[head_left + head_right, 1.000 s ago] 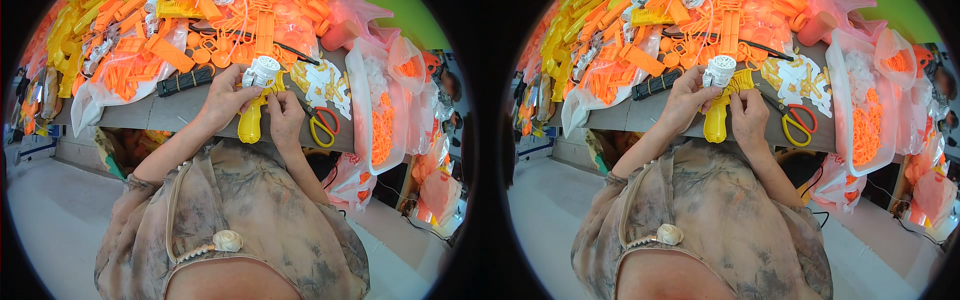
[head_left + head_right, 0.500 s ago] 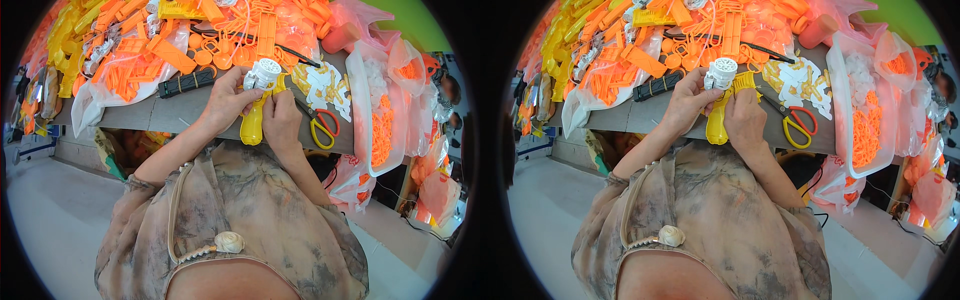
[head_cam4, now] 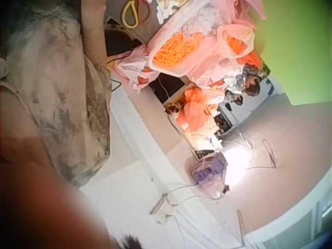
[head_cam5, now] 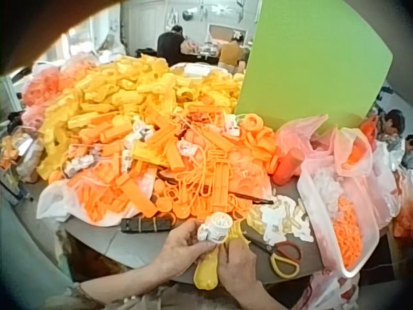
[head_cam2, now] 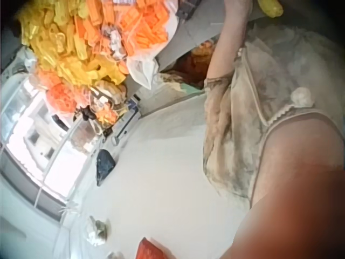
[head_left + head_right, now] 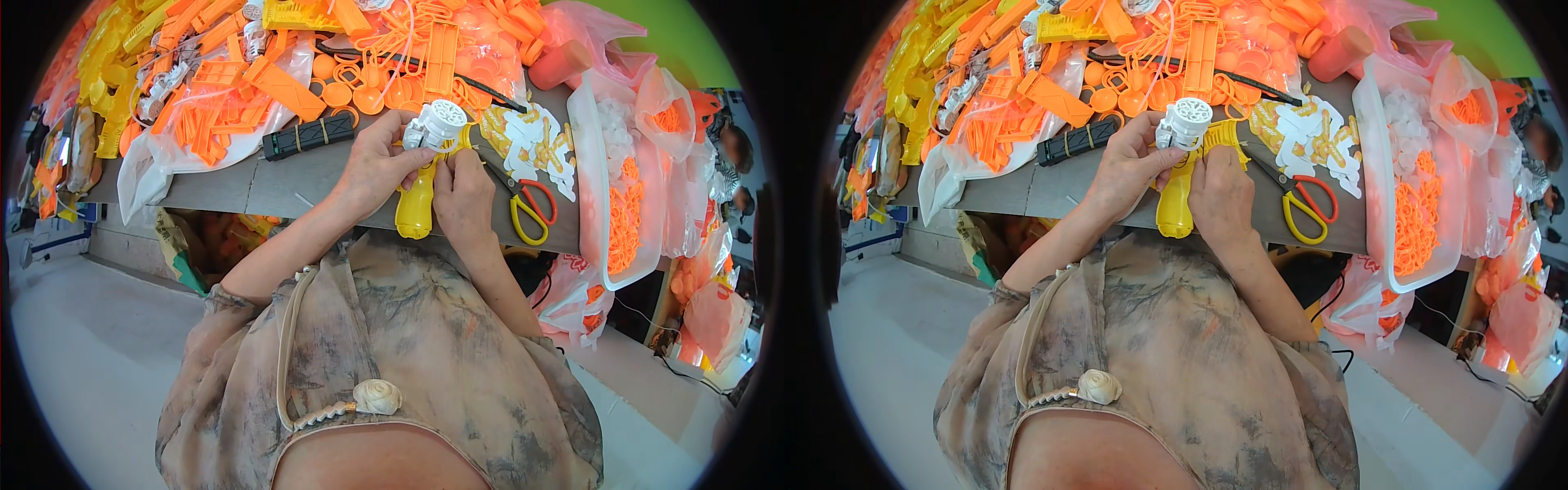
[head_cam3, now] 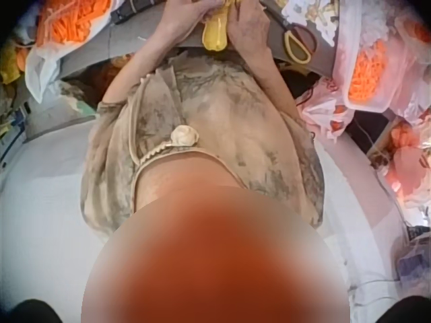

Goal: Assembling plastic toy guns by hand at a workbench.

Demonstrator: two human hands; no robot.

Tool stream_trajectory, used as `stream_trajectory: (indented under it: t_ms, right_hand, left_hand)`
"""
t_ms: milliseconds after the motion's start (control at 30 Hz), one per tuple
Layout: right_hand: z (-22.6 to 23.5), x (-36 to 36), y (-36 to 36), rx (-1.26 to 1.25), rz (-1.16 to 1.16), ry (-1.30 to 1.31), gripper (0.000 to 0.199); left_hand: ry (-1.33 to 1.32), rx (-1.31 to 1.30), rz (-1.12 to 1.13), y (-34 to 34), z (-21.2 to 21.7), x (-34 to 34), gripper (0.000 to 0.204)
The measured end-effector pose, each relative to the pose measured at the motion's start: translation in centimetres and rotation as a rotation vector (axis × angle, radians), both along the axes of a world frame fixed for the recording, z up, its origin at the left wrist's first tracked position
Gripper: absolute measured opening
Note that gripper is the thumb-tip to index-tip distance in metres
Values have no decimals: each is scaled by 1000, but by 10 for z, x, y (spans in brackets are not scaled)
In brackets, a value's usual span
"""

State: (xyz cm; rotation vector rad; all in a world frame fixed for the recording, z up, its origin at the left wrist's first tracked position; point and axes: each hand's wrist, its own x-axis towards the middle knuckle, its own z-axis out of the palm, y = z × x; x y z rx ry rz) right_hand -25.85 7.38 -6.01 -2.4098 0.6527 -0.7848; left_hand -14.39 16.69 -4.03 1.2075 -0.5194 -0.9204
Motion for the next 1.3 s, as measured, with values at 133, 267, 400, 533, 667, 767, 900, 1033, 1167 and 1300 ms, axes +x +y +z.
stream_trajectory:
  t_ms: [133,267,400,533,667,767,900,1033,1167,1300]
  right_hand:
    - [35,6,-24,912,15,169,19]
    - [21,9,-54,1146,187,234,31]
    - [22,8,-29,958,64,92,38]
    - [1,-12,-1,440,80,-107,31]
    - [-9,-13,8,-65,212,-90,40]
    - [-13,-11,5,-142,222,-39,38]
    - [-14,-8,2,-163,230,-58,37]
    - [-5,-2,-9,46,307,3,34]
    - [16,2,-17,820,163,-438,36]
    - [14,23,-29,182,244,-193,45]
  left_hand:
    - [-57,24,-20,-2,1,4,34]
    - [-195,87,-63,-2,0,-2,36]
    - [-260,43,10,-4,-7,6,36]
    - [-236,70,-4,-1,-2,9,36]
    - [-375,40,47,-2,-12,10,35]
    - [-460,76,1,-1,-13,10,35]
    - [-695,56,-8,1,-20,13,36]
    - [-676,98,-12,3,-18,26,36]
    - [-598,53,73,1,-21,33,39]
    - [-788,102,78,-1,-10,28,45]
